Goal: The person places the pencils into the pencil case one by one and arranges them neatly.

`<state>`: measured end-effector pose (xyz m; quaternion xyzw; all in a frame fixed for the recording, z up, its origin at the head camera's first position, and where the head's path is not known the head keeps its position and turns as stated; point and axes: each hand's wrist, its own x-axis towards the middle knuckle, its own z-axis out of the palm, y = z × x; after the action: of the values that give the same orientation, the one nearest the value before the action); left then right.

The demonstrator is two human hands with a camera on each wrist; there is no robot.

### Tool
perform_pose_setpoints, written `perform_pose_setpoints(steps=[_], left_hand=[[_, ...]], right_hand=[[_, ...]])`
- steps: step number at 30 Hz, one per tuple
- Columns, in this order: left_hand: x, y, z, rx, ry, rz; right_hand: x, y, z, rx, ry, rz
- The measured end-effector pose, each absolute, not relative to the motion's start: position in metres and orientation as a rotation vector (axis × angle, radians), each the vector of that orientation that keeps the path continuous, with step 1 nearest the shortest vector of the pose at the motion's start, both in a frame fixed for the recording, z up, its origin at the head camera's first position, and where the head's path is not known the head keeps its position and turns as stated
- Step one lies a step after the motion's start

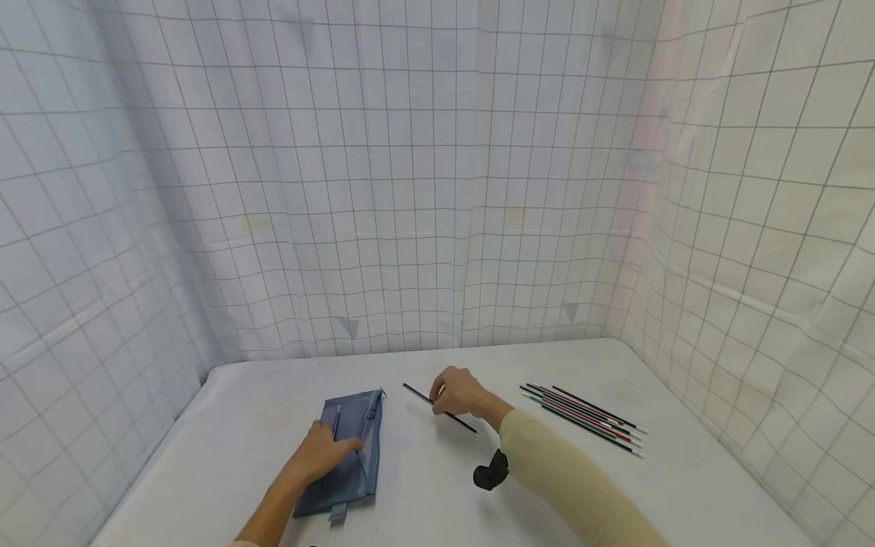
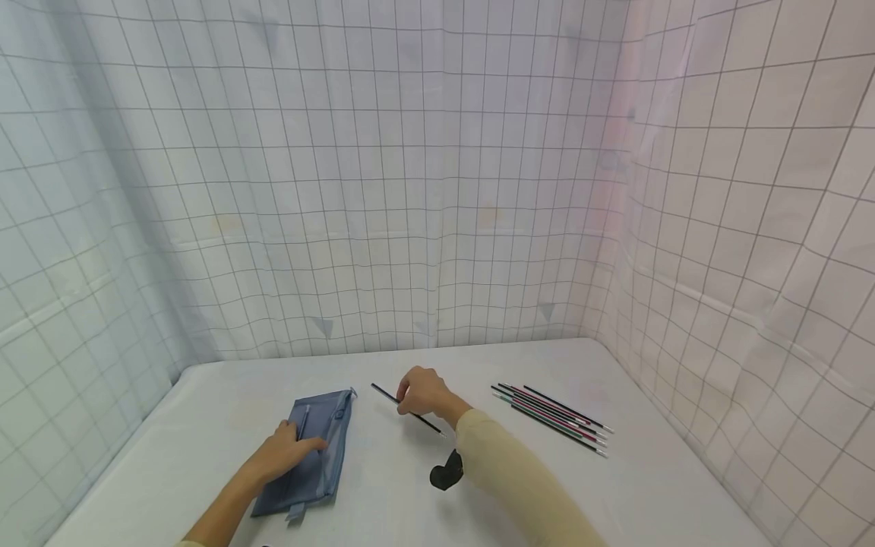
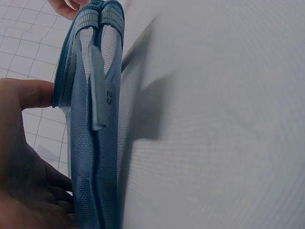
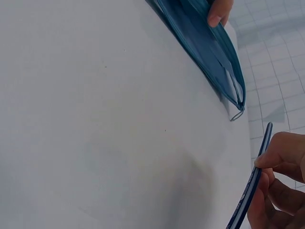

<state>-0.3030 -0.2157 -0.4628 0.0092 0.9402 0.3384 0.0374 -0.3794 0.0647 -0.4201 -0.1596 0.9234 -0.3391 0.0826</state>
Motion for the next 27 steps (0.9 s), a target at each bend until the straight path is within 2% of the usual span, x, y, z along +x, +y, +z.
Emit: perform_pose_setpoints(steps=[18, 27], left_hand=[[-0.304, -0.217, -0.463, 0.039, 2.91, 0.998], [-0.304, -0.217, -0.463, 0.045, 2.91, 0.996]], right_hand=[[-0.369, 0.023, -0.435, -0.045, 2.396, -1.578], [-0.36, 0.002, -0.444, 0.056, 2.308, -1.691]])
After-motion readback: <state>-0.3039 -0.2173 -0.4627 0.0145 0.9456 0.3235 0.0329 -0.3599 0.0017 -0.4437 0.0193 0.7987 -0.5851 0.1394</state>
